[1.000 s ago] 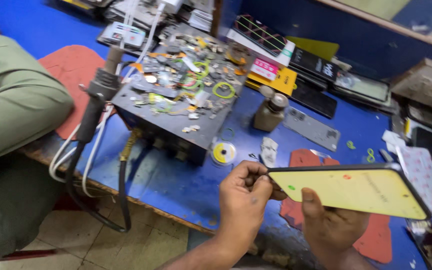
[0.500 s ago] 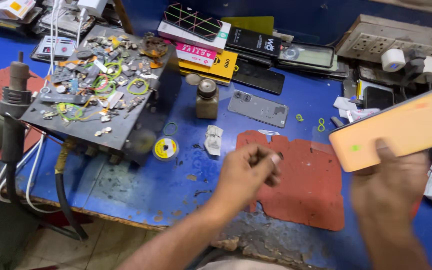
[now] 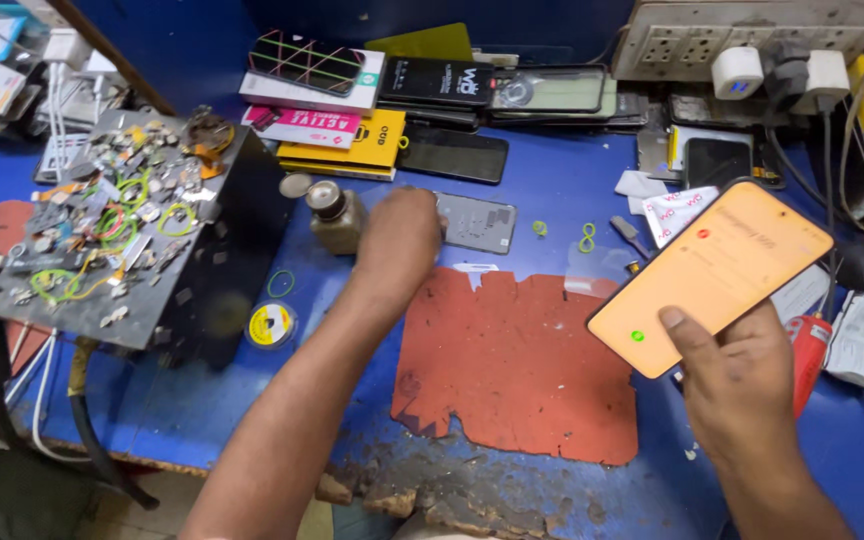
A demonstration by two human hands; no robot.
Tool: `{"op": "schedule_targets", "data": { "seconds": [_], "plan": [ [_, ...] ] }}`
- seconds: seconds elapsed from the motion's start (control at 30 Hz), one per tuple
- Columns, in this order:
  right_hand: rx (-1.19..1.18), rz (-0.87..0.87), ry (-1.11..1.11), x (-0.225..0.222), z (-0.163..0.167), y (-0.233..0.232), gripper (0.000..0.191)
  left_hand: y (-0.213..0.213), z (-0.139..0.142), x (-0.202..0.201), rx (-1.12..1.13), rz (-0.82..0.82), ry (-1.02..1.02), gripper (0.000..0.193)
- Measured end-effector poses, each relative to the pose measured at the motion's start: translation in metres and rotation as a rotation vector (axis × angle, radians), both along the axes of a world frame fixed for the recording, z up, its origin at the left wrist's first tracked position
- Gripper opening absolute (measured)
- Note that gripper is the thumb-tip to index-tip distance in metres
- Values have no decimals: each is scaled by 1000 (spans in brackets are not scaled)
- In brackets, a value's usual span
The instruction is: The person tests a smartphone's emergency call function, then disassembles the device by removing screws from the back cover. They use a screwdriver to unscrew multiple fasteners and separate the back cover from the phone body.
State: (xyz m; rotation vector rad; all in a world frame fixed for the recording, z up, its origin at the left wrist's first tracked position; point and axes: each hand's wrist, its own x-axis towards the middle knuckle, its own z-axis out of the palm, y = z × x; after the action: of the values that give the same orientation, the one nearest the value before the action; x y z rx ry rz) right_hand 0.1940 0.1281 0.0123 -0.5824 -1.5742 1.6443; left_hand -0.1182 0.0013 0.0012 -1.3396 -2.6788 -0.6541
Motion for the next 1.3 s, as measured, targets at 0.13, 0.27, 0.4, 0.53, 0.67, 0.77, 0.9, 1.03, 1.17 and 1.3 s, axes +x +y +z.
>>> {"op": "schedule_targets", "data": {
  "seconds": [0.13, 0.27, 0.4, 0.53, 0.67, 0.77, 0.9, 1.03, 1.17, 1.3],
  "plan": [
    [42, 41, -104, -2, 2, -6, 44, -21, 26, 34, 398, -26, 18, 12],
    [195, 118, -310, -13, 13, -18, 47, -39, 38, 108, 618, -248, -704, 55],
    [678, 155, -861, -23, 24, -40, 36, -43, 28, 163, 804, -396, -1212, 112],
    [710, 261, -764, -32, 22, -60, 38, -42, 5, 170, 999, -261, -1383, 117],
    [389, 412, -504, -18, 16, -61, 58, -48, -14, 157, 1025, -130, -1528, 110],
    [146, 405, -417, 3, 6, -61, 63, -45, -22, 152, 1104, -100, -1556, 107],
    [221, 264, -481, 20, -13, -74, 62, -42, -27, 155, 1142, -126, -1583, 102],
    [320, 181, -589, 22, -19, -83, 66, -45, -28, 154, 1088, -98, -1581, 99],
    [453, 187, -543, 19, -12, -83, 65, -46, -27, 155, 1097, -121, -1561, 97],
    [514, 152, -582, 16, -11, -84, 67, -46, -26, 156, 1102, -126, -1568, 95]
  ]
}}
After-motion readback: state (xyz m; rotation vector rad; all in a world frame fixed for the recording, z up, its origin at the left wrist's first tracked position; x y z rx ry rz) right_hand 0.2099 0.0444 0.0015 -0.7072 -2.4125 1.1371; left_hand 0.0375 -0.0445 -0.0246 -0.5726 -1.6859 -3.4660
